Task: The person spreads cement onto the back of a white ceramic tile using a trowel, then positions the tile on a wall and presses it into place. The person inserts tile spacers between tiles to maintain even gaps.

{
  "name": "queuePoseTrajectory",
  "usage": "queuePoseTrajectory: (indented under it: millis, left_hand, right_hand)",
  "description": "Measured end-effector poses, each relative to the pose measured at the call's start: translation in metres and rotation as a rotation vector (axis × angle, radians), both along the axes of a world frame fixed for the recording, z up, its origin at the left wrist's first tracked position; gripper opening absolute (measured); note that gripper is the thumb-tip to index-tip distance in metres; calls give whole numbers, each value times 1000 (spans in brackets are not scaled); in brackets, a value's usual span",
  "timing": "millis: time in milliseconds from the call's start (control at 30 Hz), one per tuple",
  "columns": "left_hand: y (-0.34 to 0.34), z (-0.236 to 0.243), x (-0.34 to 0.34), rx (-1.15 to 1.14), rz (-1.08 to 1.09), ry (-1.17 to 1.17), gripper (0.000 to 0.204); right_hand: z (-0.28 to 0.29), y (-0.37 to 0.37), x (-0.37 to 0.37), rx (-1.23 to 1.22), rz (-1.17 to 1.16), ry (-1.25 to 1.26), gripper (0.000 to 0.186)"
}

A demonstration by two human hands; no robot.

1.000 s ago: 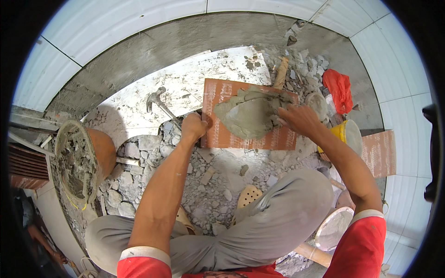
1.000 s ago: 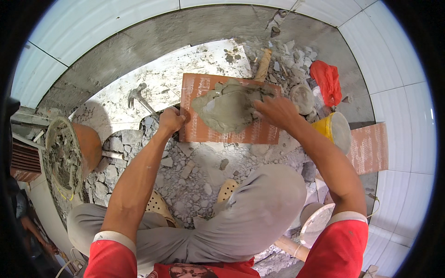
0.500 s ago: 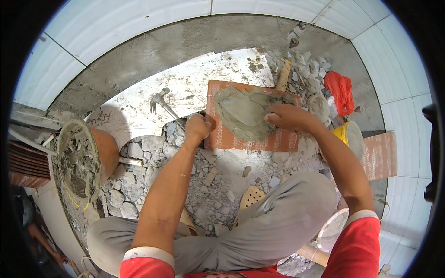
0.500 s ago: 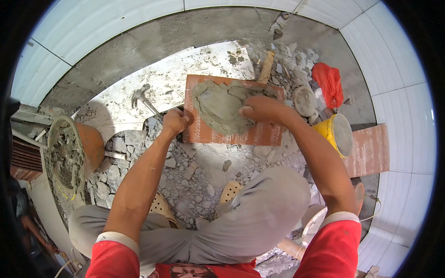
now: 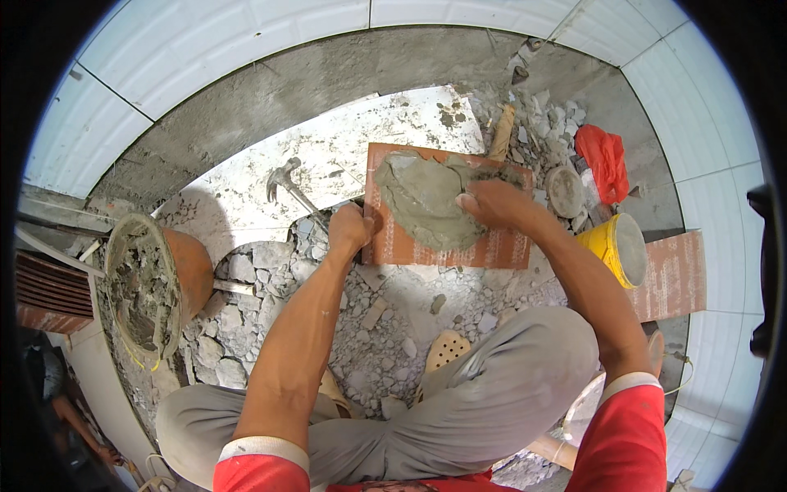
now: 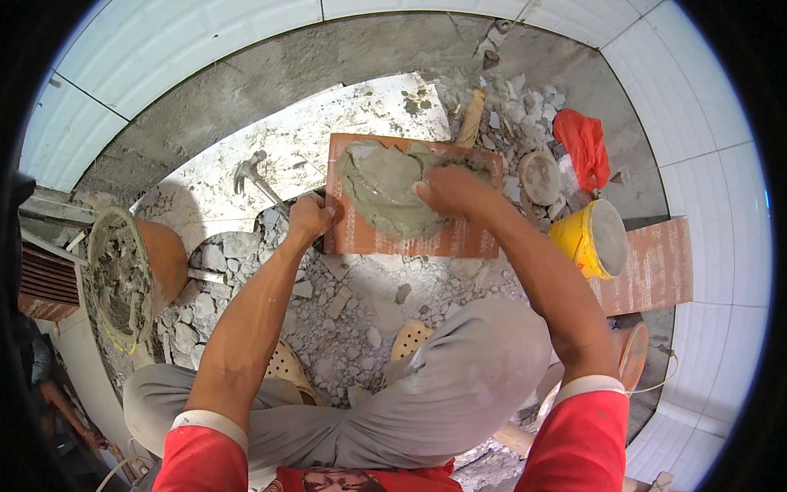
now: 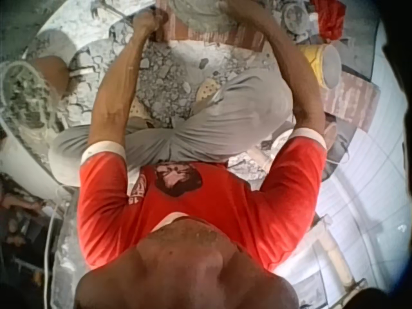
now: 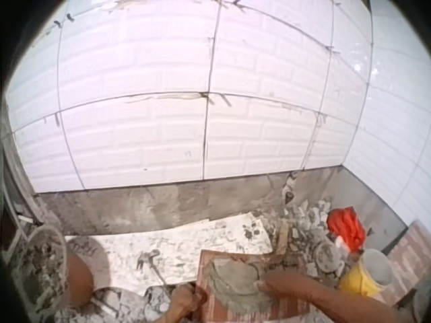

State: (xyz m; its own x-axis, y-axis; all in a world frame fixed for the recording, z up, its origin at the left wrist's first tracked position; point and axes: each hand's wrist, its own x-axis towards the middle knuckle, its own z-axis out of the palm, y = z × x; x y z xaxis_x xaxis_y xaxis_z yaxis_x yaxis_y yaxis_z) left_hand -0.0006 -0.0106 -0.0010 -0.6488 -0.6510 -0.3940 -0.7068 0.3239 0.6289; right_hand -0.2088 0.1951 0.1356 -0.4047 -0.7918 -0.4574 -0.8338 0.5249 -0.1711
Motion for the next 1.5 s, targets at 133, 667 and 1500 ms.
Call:
queuePoseTrajectory:
  millis: [133,667,1500]
  left_hand:
    - [-2,2,-1,5,5,-14,35]
    - [2,0,1,-34,-12,43,31]
    - [-9,-16,0,18,10,63,17]
  right_hand:
    - [39,0,-3,63,-11,13,48]
    - [27,58,-5,-63,-4,96,43]
    - [26,58,16,180,-664,-816,47]
